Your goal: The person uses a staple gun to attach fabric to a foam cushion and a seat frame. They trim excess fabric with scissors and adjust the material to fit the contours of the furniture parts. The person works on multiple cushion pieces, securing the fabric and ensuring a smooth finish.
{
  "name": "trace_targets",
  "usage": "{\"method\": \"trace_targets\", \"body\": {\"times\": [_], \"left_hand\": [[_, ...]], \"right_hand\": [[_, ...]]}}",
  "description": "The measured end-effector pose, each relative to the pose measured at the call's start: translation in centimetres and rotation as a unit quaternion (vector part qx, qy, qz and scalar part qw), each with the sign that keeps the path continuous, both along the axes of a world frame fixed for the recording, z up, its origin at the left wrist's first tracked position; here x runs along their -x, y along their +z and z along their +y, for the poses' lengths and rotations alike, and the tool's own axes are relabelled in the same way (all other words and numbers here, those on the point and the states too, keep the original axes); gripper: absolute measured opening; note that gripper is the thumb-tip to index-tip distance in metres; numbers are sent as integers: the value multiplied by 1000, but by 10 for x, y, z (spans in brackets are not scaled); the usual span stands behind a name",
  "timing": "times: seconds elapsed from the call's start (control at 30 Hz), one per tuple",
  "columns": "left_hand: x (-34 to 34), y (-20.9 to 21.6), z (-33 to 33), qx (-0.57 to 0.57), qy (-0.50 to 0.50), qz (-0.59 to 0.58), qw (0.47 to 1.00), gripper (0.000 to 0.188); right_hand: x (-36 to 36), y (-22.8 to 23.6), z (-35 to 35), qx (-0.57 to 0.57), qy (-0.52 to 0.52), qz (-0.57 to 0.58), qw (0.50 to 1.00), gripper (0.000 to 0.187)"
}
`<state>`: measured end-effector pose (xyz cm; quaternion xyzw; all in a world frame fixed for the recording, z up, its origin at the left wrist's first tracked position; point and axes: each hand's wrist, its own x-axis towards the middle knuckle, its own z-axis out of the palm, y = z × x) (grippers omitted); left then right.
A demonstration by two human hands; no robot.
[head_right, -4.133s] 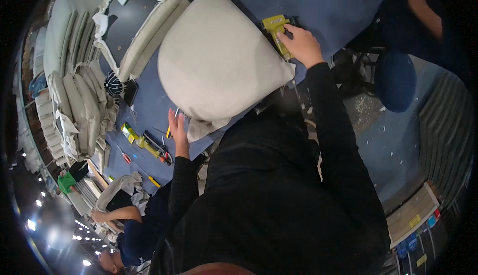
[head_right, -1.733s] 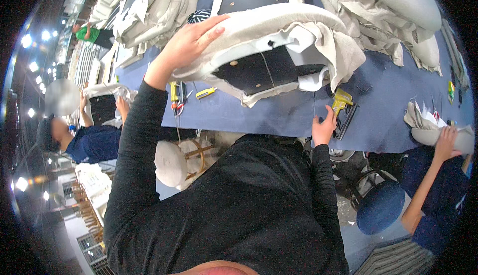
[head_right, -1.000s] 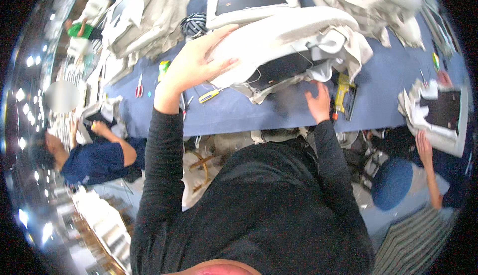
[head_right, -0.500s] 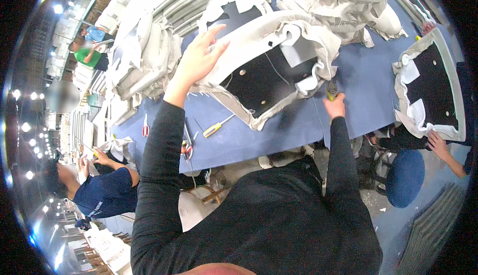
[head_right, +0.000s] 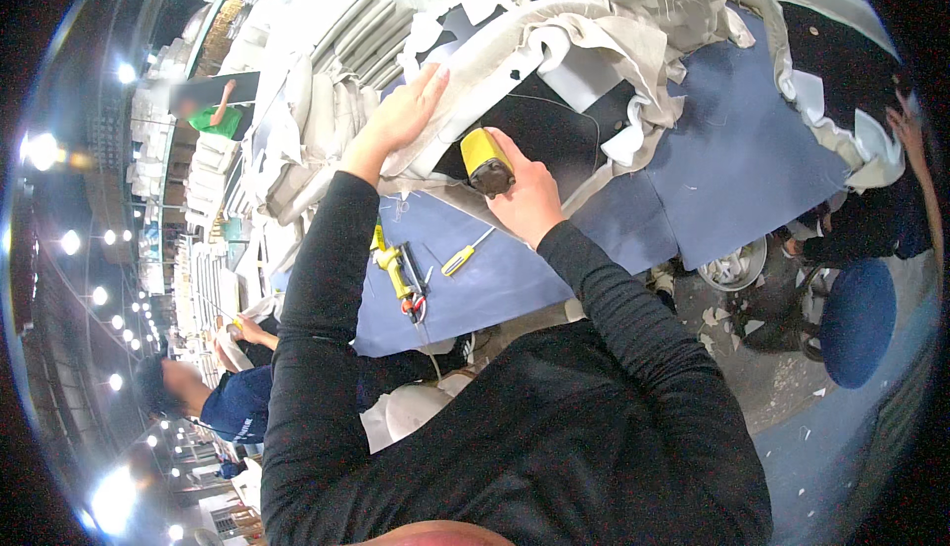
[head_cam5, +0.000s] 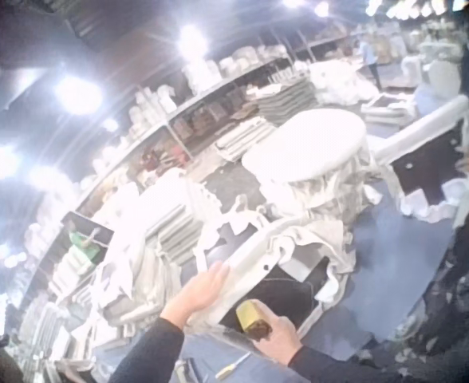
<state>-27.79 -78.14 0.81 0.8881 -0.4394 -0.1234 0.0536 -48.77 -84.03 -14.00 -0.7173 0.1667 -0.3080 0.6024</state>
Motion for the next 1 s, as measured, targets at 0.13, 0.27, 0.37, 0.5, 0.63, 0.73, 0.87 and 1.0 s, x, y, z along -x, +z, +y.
{"method": "trace_targets", "body": {"times": [0.13, 0.27, 0.37, 0.5, 0.63, 0.73, 0.87, 1.0], "left_hand": [[23, 0, 18, 54, -89, -100, 990, 73], [-9, 20, 4, 110, -59, 127, 984, 79], [-21, 4, -4, 64, 104, 240, 963, 84], [-12, -8, 2, 60, 54, 100, 992, 77], [21, 0, 12, 57, -44, -42, 997, 69], [30, -3, 9, 83, -105, -127, 983, 65], [40, 4, 12, 43, -106, -121, 986, 68], [43, 3, 14, 66, -116, -132, 982, 75]], "right_hand": [[7, 6, 6, -43, 19, -24, 999, 70], [14, 3, -5, -25, -9, -87, 996, 69], [17, -2, -11, 0, -15, -57, 998, 69], [17, -5, -12, -9, -17, 8, 1000, 68], [11, -20, -7, -35, -33, -55, 997, 63], [11, -19, -16, 8, -68, -65, 996, 56], [22, 15, -32, -17, -46, -46, 998, 48], [29, 41, -42, -19, -13, -120, 992, 47]]}}
